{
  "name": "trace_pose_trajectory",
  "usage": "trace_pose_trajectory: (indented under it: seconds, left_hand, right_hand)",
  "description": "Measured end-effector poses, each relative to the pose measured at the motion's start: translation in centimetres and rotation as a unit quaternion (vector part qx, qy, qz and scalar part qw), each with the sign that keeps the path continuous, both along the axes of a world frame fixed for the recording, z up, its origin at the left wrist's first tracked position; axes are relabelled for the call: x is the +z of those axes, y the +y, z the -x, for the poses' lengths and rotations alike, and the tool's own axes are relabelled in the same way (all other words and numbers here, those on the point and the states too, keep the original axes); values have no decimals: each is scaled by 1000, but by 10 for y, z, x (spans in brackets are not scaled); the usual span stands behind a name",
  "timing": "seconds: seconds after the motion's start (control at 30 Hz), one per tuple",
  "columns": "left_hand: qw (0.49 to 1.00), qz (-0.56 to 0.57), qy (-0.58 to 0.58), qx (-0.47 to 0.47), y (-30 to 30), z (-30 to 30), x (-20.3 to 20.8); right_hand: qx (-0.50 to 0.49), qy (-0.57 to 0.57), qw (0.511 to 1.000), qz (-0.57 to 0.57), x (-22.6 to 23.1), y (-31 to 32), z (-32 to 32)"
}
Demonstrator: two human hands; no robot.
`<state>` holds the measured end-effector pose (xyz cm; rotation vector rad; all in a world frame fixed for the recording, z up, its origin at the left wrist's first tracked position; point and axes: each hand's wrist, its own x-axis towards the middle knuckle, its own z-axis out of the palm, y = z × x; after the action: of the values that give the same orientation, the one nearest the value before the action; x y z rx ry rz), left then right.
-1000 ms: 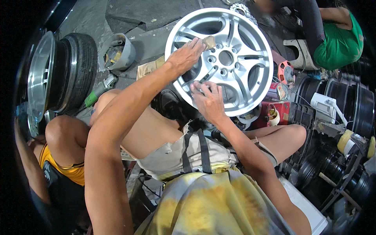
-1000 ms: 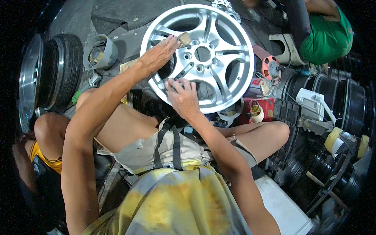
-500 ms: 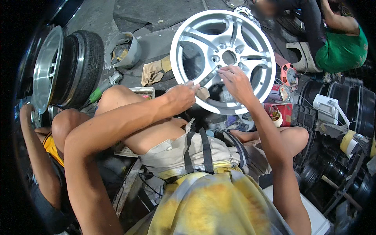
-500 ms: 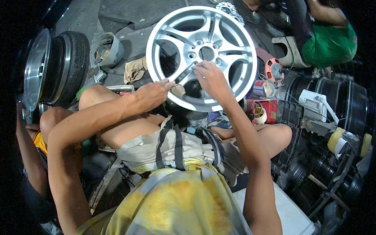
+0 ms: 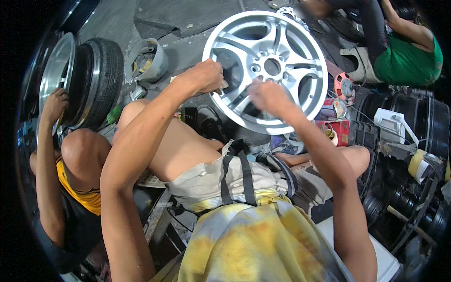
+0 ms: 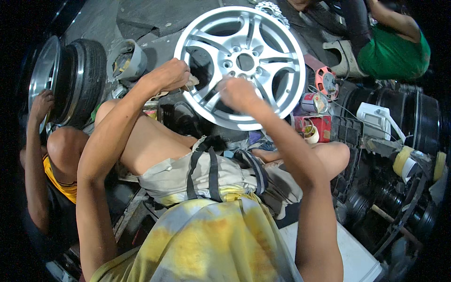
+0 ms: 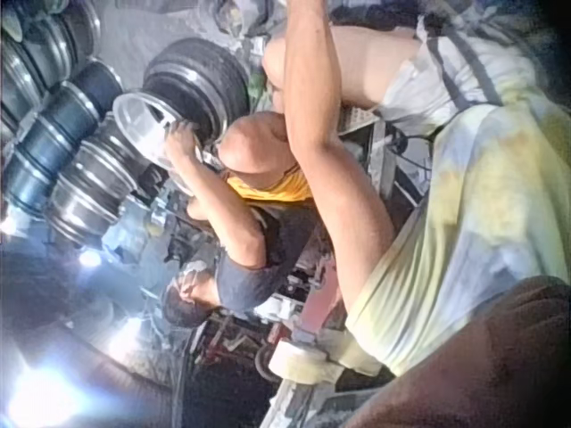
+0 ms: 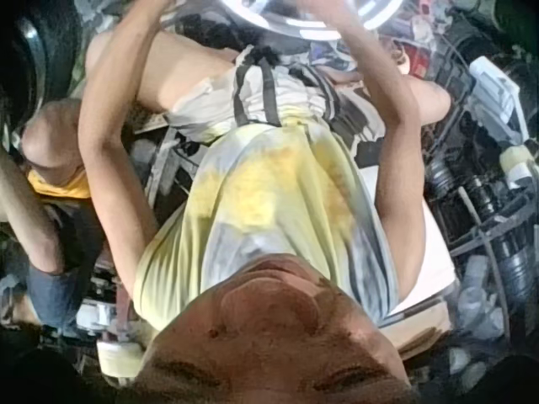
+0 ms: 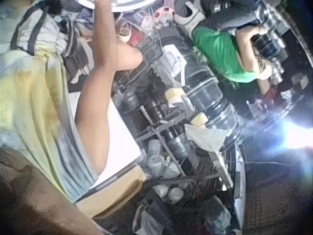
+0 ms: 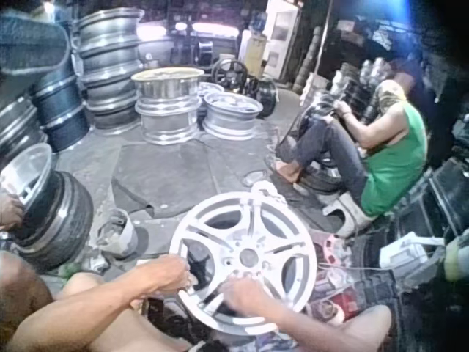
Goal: The person scrubs a silver car rim with a small abrasive pad while sitting on the floor. They repeatedly rub the spokes and inner barrel of the rim, rotating it to access different areas.
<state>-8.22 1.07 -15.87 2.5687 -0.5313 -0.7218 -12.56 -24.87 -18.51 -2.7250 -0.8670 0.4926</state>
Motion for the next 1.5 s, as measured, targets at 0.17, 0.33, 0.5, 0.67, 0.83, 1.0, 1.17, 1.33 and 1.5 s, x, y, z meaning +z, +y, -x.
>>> trace_pose_trajectory:
  seconds: [0.17,0.33,0.5,0.67,0.83,1.0,1.17,1.33,1.5]
  left_hand:
    - [999,-11,19,-23,-32,16,10]
    - [988,-73,-115,-76,-72,57,-7]
    - [962,-120,-226,-97,-104,46,-15]
    - [930,-137,-298,-164,-153,15,-24]
    - [920,-90,-296,-240,-192,7,-23]
    - [951,66,-291,-81,-185,-38,-10]
    - [930,85,-330,142,-114,-88,56]
    - [908,137,-266,293,-69,-91,88]
    - [904,136,-270,302,-36,-82,96]
  right_hand:
    - [22,-52,978,-202,11,6,59]
    - [-431,148,823,-339,21,-104,90]
    - [-576,236,621,-476,22,-164,95]
    - [-468,222,738,-431,22,-143,95]
    - [-448,136,818,-334,12,-150,96]
    - [-383,106,863,-312,21,-127,89]
    - [-274,-47,951,-131,-6,-103,78]
    - [-153,-119,972,-134,-9,-73,36]
    - [-254,-69,963,-62,-10,-79,48]
